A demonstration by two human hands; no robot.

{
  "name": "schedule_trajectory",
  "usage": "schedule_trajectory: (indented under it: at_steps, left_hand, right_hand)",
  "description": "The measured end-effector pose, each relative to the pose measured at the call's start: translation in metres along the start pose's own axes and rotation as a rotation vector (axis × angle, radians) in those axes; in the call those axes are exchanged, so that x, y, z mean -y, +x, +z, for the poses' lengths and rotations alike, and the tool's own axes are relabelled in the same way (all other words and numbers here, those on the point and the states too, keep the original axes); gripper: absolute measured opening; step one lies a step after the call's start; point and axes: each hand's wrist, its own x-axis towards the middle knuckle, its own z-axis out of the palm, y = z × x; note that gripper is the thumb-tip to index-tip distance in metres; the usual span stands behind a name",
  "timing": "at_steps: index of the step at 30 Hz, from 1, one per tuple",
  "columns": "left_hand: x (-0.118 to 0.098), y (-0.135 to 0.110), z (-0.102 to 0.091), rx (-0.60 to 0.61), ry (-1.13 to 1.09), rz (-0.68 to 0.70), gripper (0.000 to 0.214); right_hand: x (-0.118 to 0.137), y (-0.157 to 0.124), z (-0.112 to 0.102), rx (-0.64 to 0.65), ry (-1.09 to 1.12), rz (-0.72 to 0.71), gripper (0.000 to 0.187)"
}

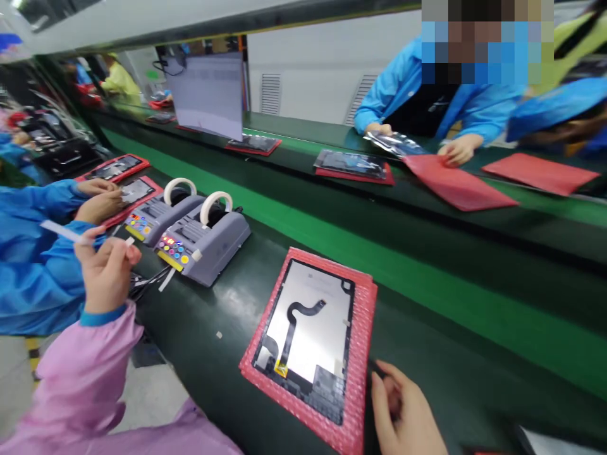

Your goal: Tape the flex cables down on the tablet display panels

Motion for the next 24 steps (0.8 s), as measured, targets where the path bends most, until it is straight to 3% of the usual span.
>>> schedule_trajectory:
  at_steps: [2, 4, 5, 7, 9, 12, 16, 19, 24]
  left_hand:
    - [-0.027, -0.017, 0.033, 0.391, 0.007, -0.039, 0.029]
    - [-0.048, -0.035, 0.073, 1.04, 0.044, -0.022, 0.026]
    - [-0.054, -0.044, 0.094, 1.232, 0.047, 0.015, 0.027]
    - [-0.057, -0.06, 0.132, 1.459, 0.032, 0.08, 0.031]
    - [-0.052, -0.072, 0.16, 1.531, 0.046, 0.143, 0.032]
    - [-0.042, -0.079, 0.179, 1.516, 0.134, 0.248, 0.031]
    - [-0.029, -0.079, 0.176, 1.375, 0.363, 0.462, 0.049]
    - [-0.012, -0.083, 0.169, 1.404, 0.327, 0.617, 0.057]
    - [0.021, -0.097, 0.166, 1.384, 0.237, 0.594, 0.044]
  right_hand:
    - [0.025, -0.006, -0.003, -0.056, 0.096, -0.056, 0.042]
    - [0.056, -0.007, -0.006, -0.035, 0.196, -0.179, 0.033]
    - [0.071, -0.006, -0.006, -0.007, 0.244, -0.251, 0.031]
    - [0.099, -0.001, -0.006, 0.061, 0.313, -0.375, 0.03]
    - [0.117, 0.008, -0.004, 0.113, 0.345, -0.445, 0.024]
    - [0.126, 0.024, -0.001, 0.094, 0.38, -0.433, 0.015]
    - [0.115, 0.042, -0.007, -0.015, 0.496, -0.24, 0.024]
    - [0.107, 0.051, -0.014, -0.022, 0.51, -0.167, 0.027]
    - [0.103, 0.056, -0.01, 0.006, 0.435, -0.144, 0.029]
